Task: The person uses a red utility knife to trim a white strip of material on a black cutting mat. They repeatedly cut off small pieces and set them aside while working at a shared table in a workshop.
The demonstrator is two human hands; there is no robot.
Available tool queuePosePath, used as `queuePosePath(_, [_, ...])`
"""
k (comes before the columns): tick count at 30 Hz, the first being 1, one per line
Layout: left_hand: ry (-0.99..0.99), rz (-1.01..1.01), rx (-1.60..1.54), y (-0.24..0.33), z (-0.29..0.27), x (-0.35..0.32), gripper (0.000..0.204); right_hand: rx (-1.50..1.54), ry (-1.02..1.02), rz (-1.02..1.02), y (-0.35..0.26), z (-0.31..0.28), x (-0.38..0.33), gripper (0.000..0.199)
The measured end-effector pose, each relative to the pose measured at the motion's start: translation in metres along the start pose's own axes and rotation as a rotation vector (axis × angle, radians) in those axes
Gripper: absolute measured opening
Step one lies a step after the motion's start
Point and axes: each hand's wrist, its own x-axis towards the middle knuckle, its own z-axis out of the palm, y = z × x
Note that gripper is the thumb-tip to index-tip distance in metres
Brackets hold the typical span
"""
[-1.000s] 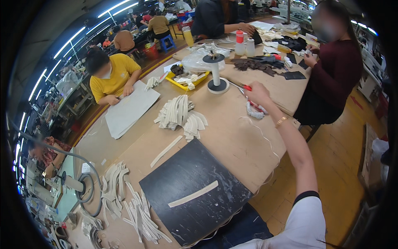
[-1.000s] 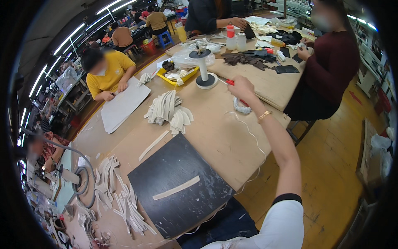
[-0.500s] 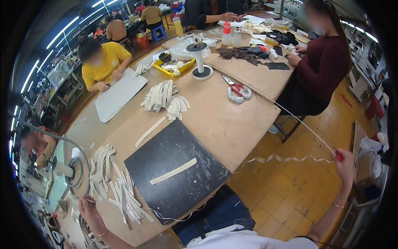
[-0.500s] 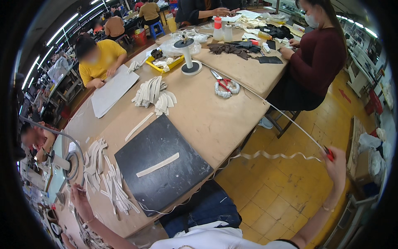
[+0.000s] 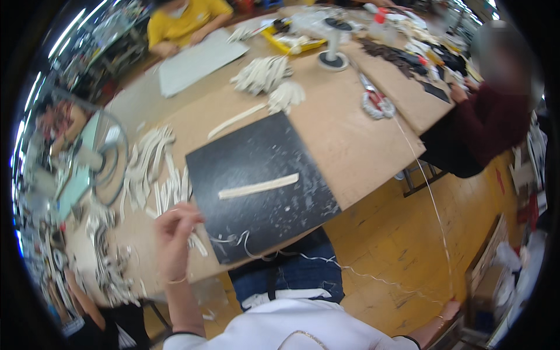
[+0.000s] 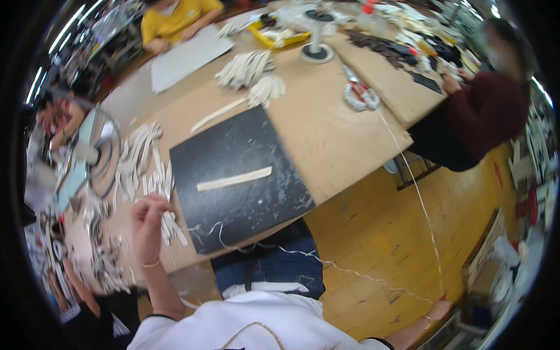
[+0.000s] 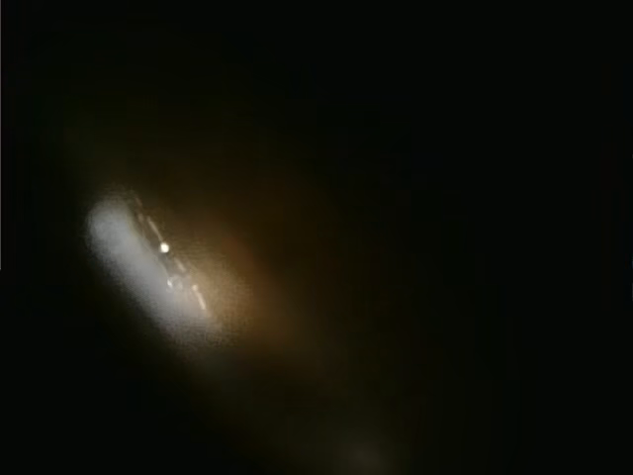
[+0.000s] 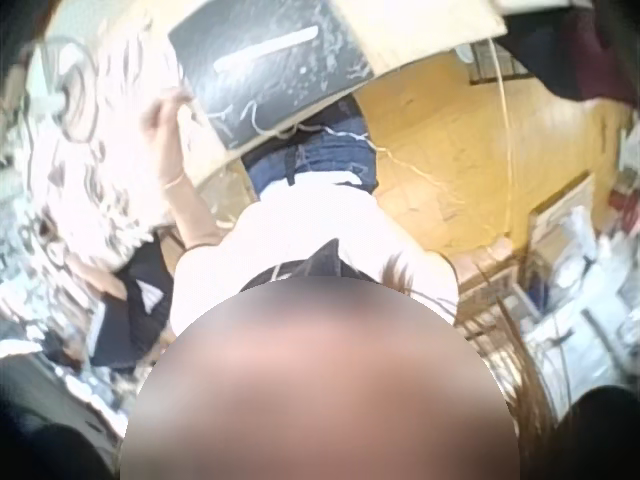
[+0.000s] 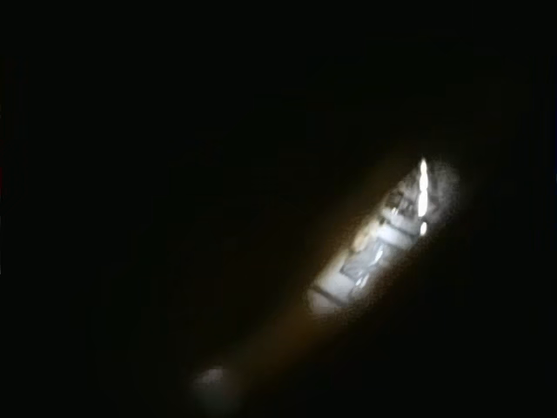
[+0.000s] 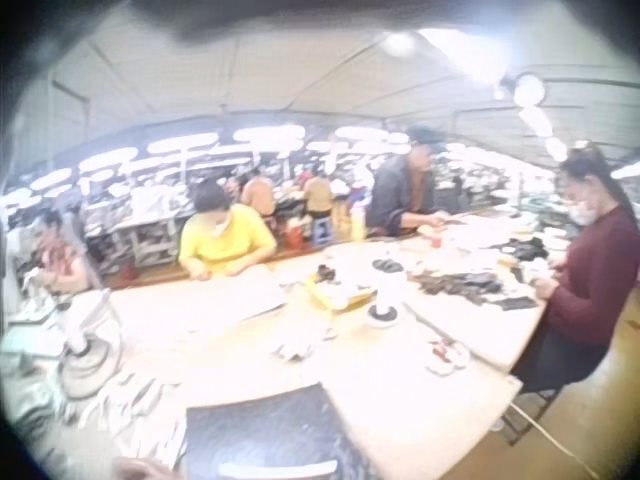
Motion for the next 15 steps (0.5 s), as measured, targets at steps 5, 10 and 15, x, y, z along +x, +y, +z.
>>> queuePosePath(5, [-0.120,-0.125,-0.169,0.012,0.075,-0.023,0.001,0.385,-0.083,-0.506,-0.203,-0.049,-0.086,0.038])
queuePosePath(10, [-0.035,-0.005,0.132,0.000,0.101,-0.017,0.008,1.221,-0.507,-1.183,-0.363,-0.199,-0.261,0.029])
queuePosePath(15, [0.082,-0.072,0.130,-0.014,0.092,-0.022,0.011,1.366,-1.392,-1.674,-0.404,-0.320,-0.405,0.034])
